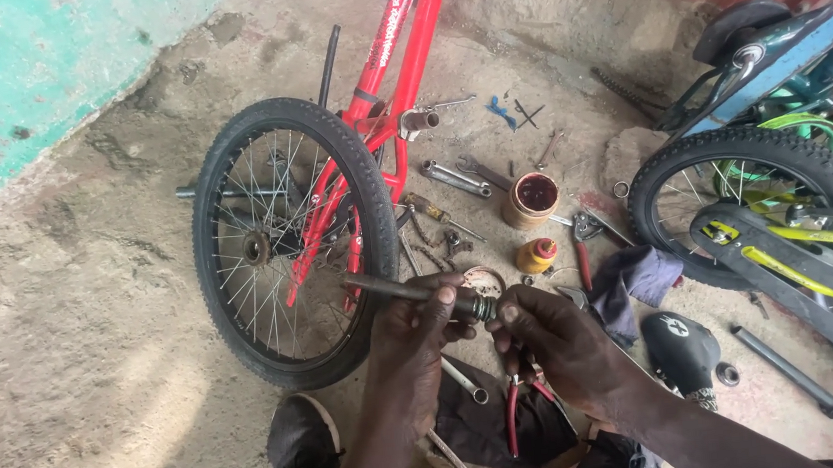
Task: Adjusting the tension and components of a bicycle wheel axle using a wrench and pliers.
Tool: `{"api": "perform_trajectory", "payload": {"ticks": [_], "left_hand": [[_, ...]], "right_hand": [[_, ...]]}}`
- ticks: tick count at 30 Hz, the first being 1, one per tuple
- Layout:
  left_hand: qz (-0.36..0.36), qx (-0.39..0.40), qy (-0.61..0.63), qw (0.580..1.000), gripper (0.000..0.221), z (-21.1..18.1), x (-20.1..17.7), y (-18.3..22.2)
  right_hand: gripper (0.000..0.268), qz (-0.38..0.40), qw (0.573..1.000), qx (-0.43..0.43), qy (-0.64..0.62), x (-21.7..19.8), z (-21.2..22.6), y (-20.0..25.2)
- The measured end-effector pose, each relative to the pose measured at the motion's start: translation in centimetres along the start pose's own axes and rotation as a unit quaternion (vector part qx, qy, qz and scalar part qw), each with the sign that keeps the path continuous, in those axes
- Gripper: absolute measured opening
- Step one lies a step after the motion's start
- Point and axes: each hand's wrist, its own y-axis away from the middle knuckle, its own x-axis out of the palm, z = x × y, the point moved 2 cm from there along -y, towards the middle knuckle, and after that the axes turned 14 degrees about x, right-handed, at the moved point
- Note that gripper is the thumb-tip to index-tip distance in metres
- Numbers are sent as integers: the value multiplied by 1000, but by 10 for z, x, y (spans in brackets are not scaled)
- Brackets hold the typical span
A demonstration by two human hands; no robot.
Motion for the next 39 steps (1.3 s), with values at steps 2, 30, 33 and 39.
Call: {"api": "perform_trajectory", "payload": {"ticks": [2, 30, 33, 39], "left_hand": [[6, 14, 5, 1000, 24, 2, -4, -2], [-42, -19, -64, 997, 13, -4, -7, 3], [-27, -84, -127, 988, 12, 14, -16, 9], [-14, -123, -208, 970, 39, 0, -14, 15]], "right_hand": [[22, -7, 1000, 3, -1, 5, 7, 5], [12, -25, 994, 42, 101, 24, 34, 25], [14, 9, 990, 115, 86, 27, 8, 26], [23, 6, 970, 210, 121, 39, 6, 33]]}}
